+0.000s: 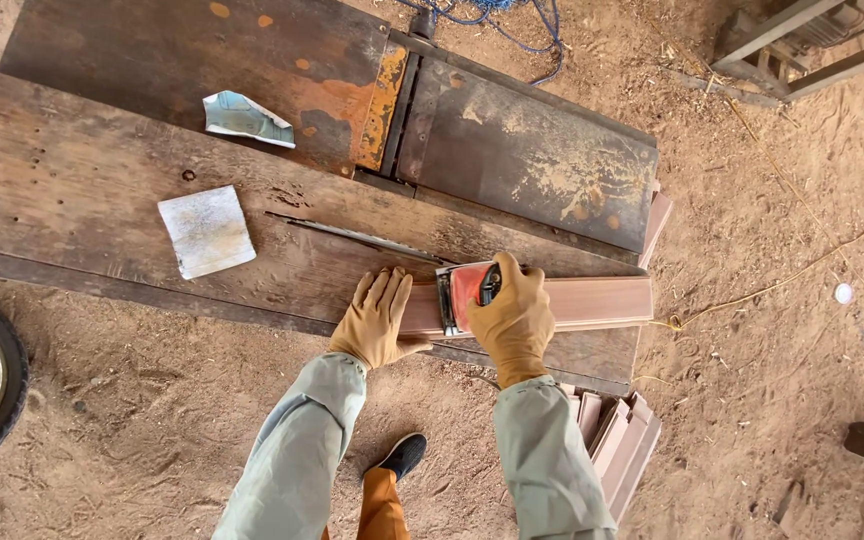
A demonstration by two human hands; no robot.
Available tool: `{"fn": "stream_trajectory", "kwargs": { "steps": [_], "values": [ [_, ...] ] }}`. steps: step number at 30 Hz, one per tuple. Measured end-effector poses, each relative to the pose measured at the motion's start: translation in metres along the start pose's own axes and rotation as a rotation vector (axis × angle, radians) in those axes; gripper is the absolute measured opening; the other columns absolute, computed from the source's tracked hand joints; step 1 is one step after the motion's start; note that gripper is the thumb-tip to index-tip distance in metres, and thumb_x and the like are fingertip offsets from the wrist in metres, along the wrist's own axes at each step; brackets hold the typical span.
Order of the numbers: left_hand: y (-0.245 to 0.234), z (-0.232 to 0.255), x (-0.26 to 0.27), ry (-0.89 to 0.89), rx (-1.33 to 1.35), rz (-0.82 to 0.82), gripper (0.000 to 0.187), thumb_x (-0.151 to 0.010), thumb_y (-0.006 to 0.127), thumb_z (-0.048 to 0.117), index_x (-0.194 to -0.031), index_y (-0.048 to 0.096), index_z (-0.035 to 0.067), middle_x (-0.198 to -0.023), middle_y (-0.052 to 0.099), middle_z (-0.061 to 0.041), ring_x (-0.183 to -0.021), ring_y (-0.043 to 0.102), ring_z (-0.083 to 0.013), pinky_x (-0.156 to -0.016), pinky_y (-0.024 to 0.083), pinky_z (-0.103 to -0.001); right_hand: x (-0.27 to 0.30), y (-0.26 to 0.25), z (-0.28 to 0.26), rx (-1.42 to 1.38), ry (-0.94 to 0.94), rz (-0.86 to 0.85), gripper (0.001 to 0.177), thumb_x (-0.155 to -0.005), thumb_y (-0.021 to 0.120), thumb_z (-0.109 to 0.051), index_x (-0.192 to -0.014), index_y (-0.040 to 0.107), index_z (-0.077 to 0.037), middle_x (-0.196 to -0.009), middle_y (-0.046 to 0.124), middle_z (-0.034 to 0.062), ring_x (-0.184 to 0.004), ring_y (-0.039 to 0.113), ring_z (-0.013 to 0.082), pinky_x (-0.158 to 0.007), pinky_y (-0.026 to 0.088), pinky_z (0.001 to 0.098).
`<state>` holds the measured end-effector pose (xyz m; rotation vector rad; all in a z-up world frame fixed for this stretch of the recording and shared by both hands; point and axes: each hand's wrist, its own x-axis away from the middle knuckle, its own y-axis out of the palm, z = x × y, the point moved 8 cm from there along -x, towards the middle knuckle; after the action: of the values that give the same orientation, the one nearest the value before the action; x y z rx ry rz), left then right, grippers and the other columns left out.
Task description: The recorder uses an electric orbital sander followed by manual sanding to finish a wooden board on a workshop bench.
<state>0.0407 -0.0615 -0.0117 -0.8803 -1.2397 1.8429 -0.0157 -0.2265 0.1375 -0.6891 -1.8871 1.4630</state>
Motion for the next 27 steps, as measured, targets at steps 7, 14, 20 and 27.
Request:
{"fn": "stream_trajectory", "kwargs": {
  "steps": [7,14,20,27],
  "values": [
    [-0.004,0.005,0.001,0.058,-0.044,0.038,0.114,-0.079,0.053,0.087,-0.146,0.042,-0.004,-0.149,0.047,-0.026,-0.137,0.046,-0.0396,-0.119,0.029,-0.054,0.007,-0.012,-0.002,-0.027,0.029,-0.013,0.06,-0.072,0.086,-0.028,-0.126,0.06,-0.03,-0.11,0.06,0.0143,-0.098,0.068,0.0394,-0.071,0.06,0.0521],
    [-0.016,0.008,-0.003,0.023,-0.113,0.028,0.111,-0.078,0.053,0.086,-0.145,0.046,-0.002,-0.148,0.048,-0.023,-0.136,0.045,-0.0366,-0.12,0.029,-0.052,-0.013,-0.016,0.072,-0.043,0.11,0.038,0.057,-0.072,0.084,-0.028,-0.125,0.061,-0.032,-0.11,0.061,0.015,-0.098,0.069,0.0396,-0.073,0.059,0.0526],
    [-0.015,0.008,-0.005,-0.032,-0.154,-0.041,0.111,-0.078,0.05,0.087,-0.147,0.044,0.0,-0.15,0.044,-0.022,-0.139,0.041,-0.0356,-0.12,0.026,-0.051,-0.045,-0.032,0.154,-0.012,0.054,0.156,0.058,-0.07,0.085,-0.028,-0.123,0.063,-0.031,-0.108,0.061,0.0156,-0.091,0.07,0.0373,-0.069,0.06,0.0514],
    [-0.001,0.004,-0.007,-0.072,-0.241,-0.248,0.114,-0.076,0.049,0.088,-0.152,0.042,0.003,-0.156,0.04,-0.021,-0.139,0.037,-0.0356,-0.118,0.025,-0.049,-0.099,-0.028,0.266,0.046,0.104,0.056,0.059,-0.076,0.084,-0.033,-0.129,0.059,-0.027,-0.099,0.062,0.0116,-0.077,0.067,0.0255,-0.058,0.061,0.0452]
  ]
}}
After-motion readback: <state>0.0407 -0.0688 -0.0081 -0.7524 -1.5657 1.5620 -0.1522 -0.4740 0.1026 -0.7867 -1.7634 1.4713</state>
